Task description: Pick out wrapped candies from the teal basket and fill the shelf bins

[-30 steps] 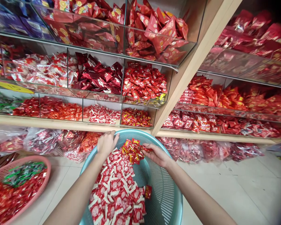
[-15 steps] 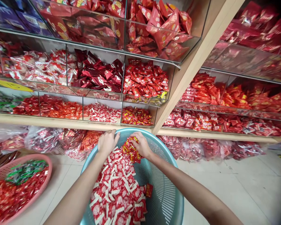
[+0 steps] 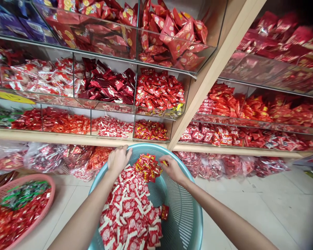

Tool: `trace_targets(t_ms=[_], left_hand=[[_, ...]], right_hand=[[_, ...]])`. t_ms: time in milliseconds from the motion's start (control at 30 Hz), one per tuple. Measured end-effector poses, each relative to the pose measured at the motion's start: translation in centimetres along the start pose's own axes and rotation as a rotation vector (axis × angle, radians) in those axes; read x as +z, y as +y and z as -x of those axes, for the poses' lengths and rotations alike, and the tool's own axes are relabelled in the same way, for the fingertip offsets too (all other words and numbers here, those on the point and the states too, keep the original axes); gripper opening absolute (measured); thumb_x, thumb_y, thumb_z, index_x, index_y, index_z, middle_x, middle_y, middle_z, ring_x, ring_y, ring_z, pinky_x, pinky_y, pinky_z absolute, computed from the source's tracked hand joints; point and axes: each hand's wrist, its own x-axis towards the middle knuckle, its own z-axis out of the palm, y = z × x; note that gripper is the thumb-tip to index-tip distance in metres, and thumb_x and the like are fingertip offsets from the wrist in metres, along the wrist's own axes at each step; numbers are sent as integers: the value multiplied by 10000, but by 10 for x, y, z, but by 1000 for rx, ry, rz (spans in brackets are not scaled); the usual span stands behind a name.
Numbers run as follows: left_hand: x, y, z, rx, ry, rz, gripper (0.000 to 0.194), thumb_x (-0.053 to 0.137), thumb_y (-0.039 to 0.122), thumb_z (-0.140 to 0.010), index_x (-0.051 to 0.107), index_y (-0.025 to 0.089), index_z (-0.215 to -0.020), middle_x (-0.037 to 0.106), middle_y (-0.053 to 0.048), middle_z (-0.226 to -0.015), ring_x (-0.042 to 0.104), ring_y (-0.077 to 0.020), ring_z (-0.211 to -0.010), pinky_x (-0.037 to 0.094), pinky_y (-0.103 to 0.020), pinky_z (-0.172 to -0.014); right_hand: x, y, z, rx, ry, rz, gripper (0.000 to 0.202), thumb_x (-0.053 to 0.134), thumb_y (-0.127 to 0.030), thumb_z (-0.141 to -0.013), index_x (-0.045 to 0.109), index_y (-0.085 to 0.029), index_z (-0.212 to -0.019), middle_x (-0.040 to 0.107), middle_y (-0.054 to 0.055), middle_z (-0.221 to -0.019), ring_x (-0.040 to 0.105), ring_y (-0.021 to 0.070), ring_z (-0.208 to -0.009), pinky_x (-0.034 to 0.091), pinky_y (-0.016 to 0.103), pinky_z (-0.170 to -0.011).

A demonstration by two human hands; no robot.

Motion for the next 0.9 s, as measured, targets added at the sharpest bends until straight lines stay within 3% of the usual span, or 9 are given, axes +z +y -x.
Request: trace_targets(t_ms=[100,233,467,600,700,900], left_hand=[[1,-1,-1,20,16,-10,490,198,487,-877,573,217,-1043,660,-87,-974,624,-238,-829,435,-320,-713],[1,-4,-2,19,14,-18,509,185,499,-876,580,218,-1032,663,-95,-945,625,-244,-821,435,-320,-692],[0,-12,-4,-17,-3,5,506,192,510,-873,566,248,-1092,670,-90,-977,635,-239,-810,441,-315,-659],[-1,-11,-8,-27,-55,20,502,212,516,-867,565,251,-1107,679,-102,-953,643,-241,-798,448,-316,-653],[-2,-8,-10,-26,-66,29,492,219,504,-871,569,245,-1100,679,-105,-947,644,-227,-815,450,-303,-668],[1,-10,-10,-35,-50,37,470,230,475,-879,565,232,-1101,658,-105,-1024,640,-222,-850,447,-299,-698]], right_hand=[[-4,9,11,22,-27,65,295,514,-76,-680,636,-203,-916,590,39,-964,516,187,-973,369,360,-938],[-2,-2,12,-99,-50,199,414,487,-101,-750,518,-224,-1144,477,53,-1198,443,178,-1113,332,332,-985],[5,-19,-5,-127,-112,650,192,398,-164,-869,585,-201,-888,535,79,-1023,493,202,-961,393,323,-851],[14,-19,-15,-34,-127,918,199,390,-179,-879,583,-190,-831,542,93,-960,536,205,-872,410,296,-730],[20,-17,-20,68,-157,941,192,366,-162,-884,554,-177,-925,551,110,-987,582,196,-789,414,284,-653],[23,-18,-18,136,-162,757,202,346,-197,-900,507,-165,-1016,616,109,-950,595,198,-883,413,272,-721]])
